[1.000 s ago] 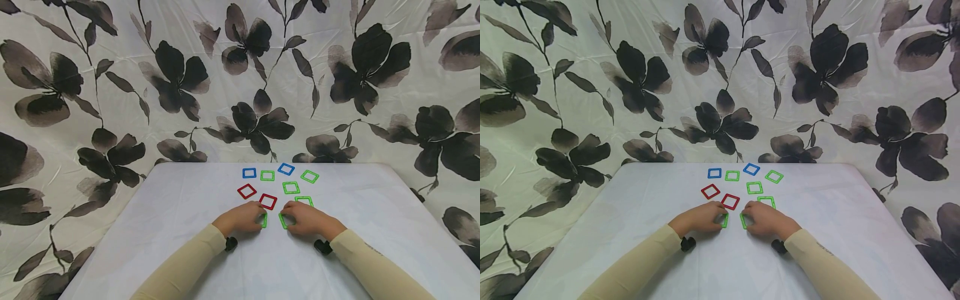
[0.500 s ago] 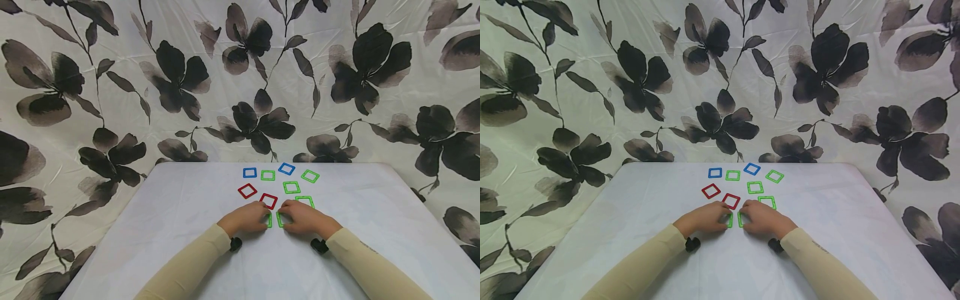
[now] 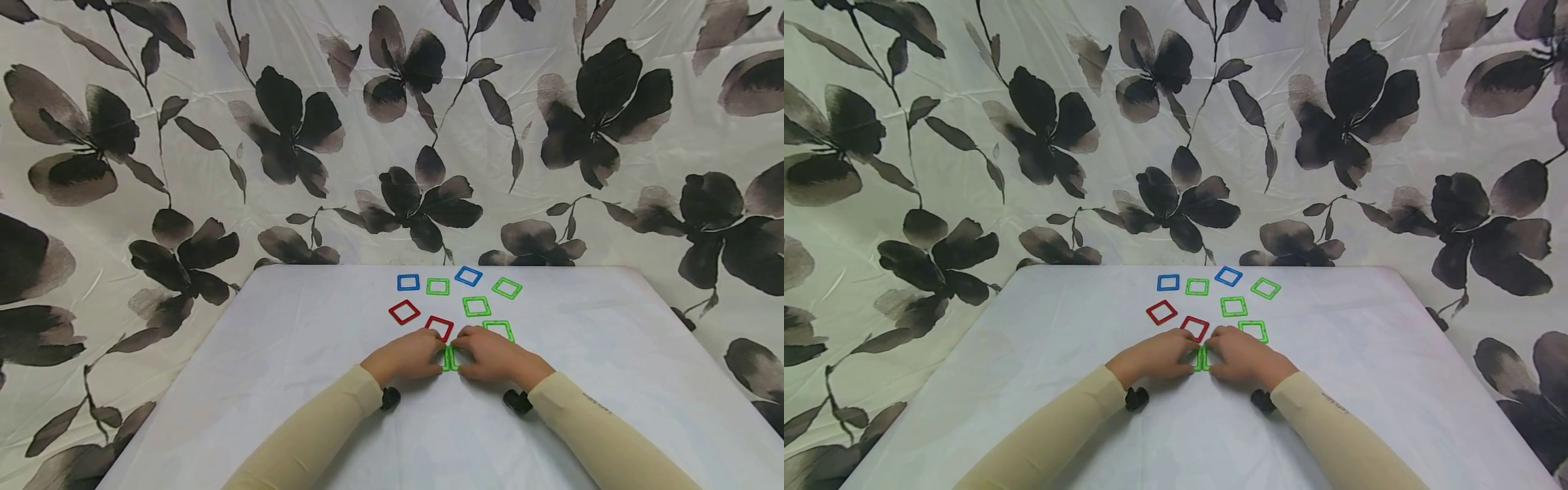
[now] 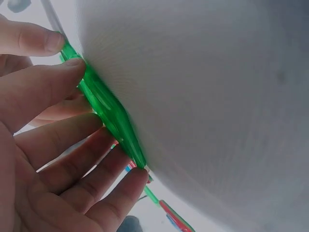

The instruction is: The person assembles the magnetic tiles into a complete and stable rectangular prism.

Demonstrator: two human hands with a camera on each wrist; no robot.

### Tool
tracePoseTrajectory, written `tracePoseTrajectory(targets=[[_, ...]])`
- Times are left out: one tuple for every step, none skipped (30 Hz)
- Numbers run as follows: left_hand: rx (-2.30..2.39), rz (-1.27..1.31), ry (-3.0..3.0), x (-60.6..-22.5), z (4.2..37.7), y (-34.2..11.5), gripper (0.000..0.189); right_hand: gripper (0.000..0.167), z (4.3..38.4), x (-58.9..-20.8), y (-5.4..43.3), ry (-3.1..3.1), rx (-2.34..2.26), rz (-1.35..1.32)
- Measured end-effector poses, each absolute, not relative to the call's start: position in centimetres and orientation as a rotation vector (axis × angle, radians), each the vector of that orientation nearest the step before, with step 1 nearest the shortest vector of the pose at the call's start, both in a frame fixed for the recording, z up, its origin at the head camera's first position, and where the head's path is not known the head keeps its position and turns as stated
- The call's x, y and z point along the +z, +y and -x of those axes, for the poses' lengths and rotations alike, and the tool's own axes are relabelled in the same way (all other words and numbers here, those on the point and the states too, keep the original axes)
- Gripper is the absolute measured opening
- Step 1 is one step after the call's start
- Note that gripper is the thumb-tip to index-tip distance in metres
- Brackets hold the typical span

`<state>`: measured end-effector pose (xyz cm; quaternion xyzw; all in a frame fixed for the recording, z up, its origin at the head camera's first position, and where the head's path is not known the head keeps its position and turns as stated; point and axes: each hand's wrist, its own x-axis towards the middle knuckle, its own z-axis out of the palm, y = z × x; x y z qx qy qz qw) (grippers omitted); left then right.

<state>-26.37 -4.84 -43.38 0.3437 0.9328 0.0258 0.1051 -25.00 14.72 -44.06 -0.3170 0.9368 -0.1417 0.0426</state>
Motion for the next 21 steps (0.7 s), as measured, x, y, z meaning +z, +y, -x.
tracePoseTrajectory(targets=[[0.074,-1.014,2.751,-43.4,26.36,-4.82,0.039,0.043,25.0,-44.05,14.71,2.866,-0.436,0.969],[0.074,-1.018,2.752,-43.4,26.36,-4.79,0.039,0.043,25.0,-44.06,14.69,2.865,-0.436,0.967],[0.073,-1.02,2.754,-43.41,26.36,-4.78,0.038,0.043,25.01,-44.05,14.68,2.865,-0.436,0.965],[0.069,-1.025,2.755,-43.42,26.36,-4.78,0.038,0.043,25.02,-44.05,14.66,2.866,-0.436,0.963],[0.067,-1.029,2.757,-43.43,26.36,-4.78,0.038,0.043,25.03,-44.07,14.66,2.866,-0.438,0.961],[0.064,-1.033,2.759,-43.46,26.39,-4.8,0.038,0.043,25.03,-44.09,14.66,2.866,-0.439,0.96],[0.065,-1.036,2.759,-43.43,26.38,-4.8,0.038,0.043,25.01,-44.07,14.65,2.867,-0.439,0.958],[0.063,-1.041,2.76,-43.42,26.39,-4.82,0.038,0.042,25.01,-44.06,14.66,2.868,-0.439,0.956],[0.059,-1.045,2.761,-43.43,26.4,-4.83,0.038,0.043,25.0,-44.04,14.67,2.868,-0.442,0.953],[0.056,-1.05,2.762,-43.44,26.41,-4.84,0.037,0.043,24.99,-44.03,14.67,2.866,-0.445,0.949],[0.054,-1.054,2.762,-43.46,26.43,-4.83,0.037,0.043,24.98,-44.01,14.69,2.865,-0.449,0.948],[0.055,-1.055,2.762,-43.47,26.44,-4.83,0.037,0.043,24.96,-43.99,14.69,2.864,-0.452,0.948],[0.058,-1.054,2.761,-43.44,26.42,-4.83,0.037,0.043,24.96,-43.95,14.68,2.861,-0.452,0.943],[0.06,-1.058,2.762,-43.43,26.43,-4.81,0.037,0.043,24.98,-43.95,14.68,2.86,-0.451,0.943],[0.063,-1.059,2.762,-43.42,26.43,-4.8,0.037,0.044,25.0,-43.94,14.68,2.858,-0.45,0.942],[0.066,-1.061,2.761,-43.37,26.41,-4.79,0.036,0.044,25.02,-43.93,14.67,2.857,-0.447,0.942],[0.067,-1.062,2.76,-43.35,26.4,-4.78,0.036,0.044,25.06,-43.93,14.66,2.856,-0.442,0.944],[0.068,-1.062,2.761,-43.28,26.37,-4.78,0.036,0.045,25.12,-43.96,14.65,2.854,-0.435,0.943],[0.069,-1.061,2.762,-43.2,26.36,-4.77,0.036,0.045,25.18,-43.96,14.66,2.852,-0.429,0.942],[0.067,-1.063,2.763,-43.18,26.37,-4.77,0.036,0.045,25.26,-43.98,14.68,2.851,-0.425,0.949],[0.065,-1.062,2.763,-43.12,26.36,-4.78,0.036,0.045,25.29,-43.95,14.69,2.849,-0.421,0.955]])
